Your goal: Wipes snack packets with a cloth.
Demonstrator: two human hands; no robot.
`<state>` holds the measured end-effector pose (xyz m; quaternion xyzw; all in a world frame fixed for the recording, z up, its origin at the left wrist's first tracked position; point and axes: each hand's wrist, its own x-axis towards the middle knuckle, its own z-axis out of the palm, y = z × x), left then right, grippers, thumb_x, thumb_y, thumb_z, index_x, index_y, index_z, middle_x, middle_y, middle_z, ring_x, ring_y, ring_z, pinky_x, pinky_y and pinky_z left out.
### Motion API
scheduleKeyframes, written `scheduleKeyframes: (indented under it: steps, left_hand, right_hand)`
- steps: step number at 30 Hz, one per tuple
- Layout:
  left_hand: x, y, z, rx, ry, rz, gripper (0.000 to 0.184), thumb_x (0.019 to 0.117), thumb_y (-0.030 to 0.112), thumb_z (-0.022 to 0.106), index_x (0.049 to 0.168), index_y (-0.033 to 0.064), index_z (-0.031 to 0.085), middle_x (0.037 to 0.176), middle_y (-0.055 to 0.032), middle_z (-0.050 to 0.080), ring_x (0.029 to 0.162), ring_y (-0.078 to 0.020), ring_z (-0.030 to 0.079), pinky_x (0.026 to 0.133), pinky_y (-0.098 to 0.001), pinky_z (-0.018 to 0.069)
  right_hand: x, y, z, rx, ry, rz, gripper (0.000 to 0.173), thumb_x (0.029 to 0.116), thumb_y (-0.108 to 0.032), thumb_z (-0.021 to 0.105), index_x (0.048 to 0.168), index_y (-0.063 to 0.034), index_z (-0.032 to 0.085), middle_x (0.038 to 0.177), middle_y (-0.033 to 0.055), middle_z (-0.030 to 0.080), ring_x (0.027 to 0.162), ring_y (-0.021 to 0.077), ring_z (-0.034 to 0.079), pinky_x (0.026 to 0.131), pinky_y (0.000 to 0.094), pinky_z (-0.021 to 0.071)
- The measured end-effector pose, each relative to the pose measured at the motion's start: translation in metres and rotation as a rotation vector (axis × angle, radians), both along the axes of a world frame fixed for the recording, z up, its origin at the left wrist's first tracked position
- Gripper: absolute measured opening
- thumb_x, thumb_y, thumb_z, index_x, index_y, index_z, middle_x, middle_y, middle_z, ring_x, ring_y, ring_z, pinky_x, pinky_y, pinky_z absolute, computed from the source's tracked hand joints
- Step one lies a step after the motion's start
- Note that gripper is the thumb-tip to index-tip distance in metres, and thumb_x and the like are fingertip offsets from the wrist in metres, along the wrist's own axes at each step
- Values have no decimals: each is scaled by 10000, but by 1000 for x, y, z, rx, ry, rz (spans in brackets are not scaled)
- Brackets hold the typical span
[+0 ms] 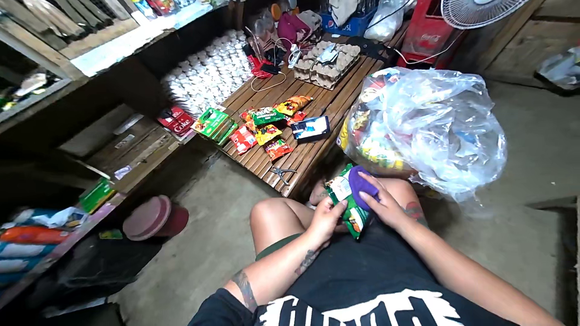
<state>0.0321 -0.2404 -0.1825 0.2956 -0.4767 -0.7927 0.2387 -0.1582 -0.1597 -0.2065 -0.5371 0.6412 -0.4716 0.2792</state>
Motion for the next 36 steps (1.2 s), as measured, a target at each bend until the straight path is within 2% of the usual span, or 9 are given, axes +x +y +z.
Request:
scheduleKeyframes:
  steps: [6, 10, 15, 17, 20, 23, 28, 33, 36]
  left_hand:
    - [16, -23, -27, -4, 100, 95, 168, 1030, 55, 493, 1159, -19, 571, 926, -84, 719, 787, -151, 710, 703, -326, 611]
    - [28, -37, -67, -83, 135, 91, 283, 928, 34, 560, 1203, -34, 565, 1012, -38, 720, 940, -97, 695, 882, -326, 584]
    - [31, -51, -84, 147, 150, 104, 147, 1032, 64, 465, 1136, 26, 561, 886, -46, 713, 738, -105, 679, 650, -262, 568]
    - [32, -53, -79, 237, 145, 93, 146, 1052, 62, 476, 1175, 14, 538, 929, -74, 721, 767, -132, 710, 668, -274, 602]
    - [35, -54, -82, 308, 155, 71, 194, 1052, 68, 490, 1234, 1, 503, 1005, -113, 720, 827, -179, 732, 714, -321, 625]
    - [36, -57, -85, 345, 139, 106, 185, 1055, 61, 486, 1231, 3, 491, 997, -110, 715, 816, -173, 729, 702, -314, 620]
    - [31, -61, -90, 345, 34, 182, 194, 995, -45, 451, 1169, 20, 509, 895, -39, 690, 732, -105, 681, 652, -265, 582]
    - [31, -64, -100, 327, 28, 52, 178, 1039, 26, 471, 1211, 0, 510, 962, -59, 688, 810, -120, 694, 717, -288, 599]
    - [32, -64, -100, 284, 48, -20, 192, 1045, 88, 530, 1215, -1, 539, 973, -61, 710, 814, -117, 704, 722, -286, 600]
  right_hand:
    - [35, -8, -2, -216, 461, 66, 437, 1020, -424, 534, 1408, -238, 612, 1523, 164, 512, 1412, 446, 447, 1091, 684, 382]
    - [51, -21, -8, -174, 608, 341, 418, 986, -297, 535, 1390, -374, 611, 1545, 32, 514, 1475, 436, 361, 1118, 722, 308]
    - [38, -66, -23, -55, 491, 304, 438, 984, -322, 611, 1411, -225, 619, 1535, 97, 519, 1466, 428, 383, 1142, 697, 312]
    - [29, -87, -21, 69, 340, 187, 511, 1005, -312, 575, 1471, -104, 550, 1539, 160, 495, 1461, 359, 413, 1199, 569, 323]
    - [18, -111, -23, 314, 130, 53, 578, 1038, -352, 520, 1560, -126, 420, 1561, 165, 453, 1444, 263, 437, 1197, 449, 351]
    - [36, -109, -17, 332, 314, 55, 547, 1041, -343, 504, 1551, -153, 448, 1555, 194, 455, 1438, 348, 439, 1176, 524, 363]
    - [72, -90, -39, -39, 575, 232, 414, 991, -325, 521, 1375, -235, 648, 1488, 112, 566, 1412, 443, 457, 1102, 709, 349]
    - [47, -100, -49, -30, 509, 306, 433, 990, -333, 562, 1384, -169, 638, 1461, 134, 584, 1401, 422, 477, 1122, 670, 362]
    - [29, -108, -60, 144, 267, 130, 534, 1000, -317, 552, 1451, -30, 549, 1471, 192, 552, 1416, 359, 466, 1187, 545, 349]
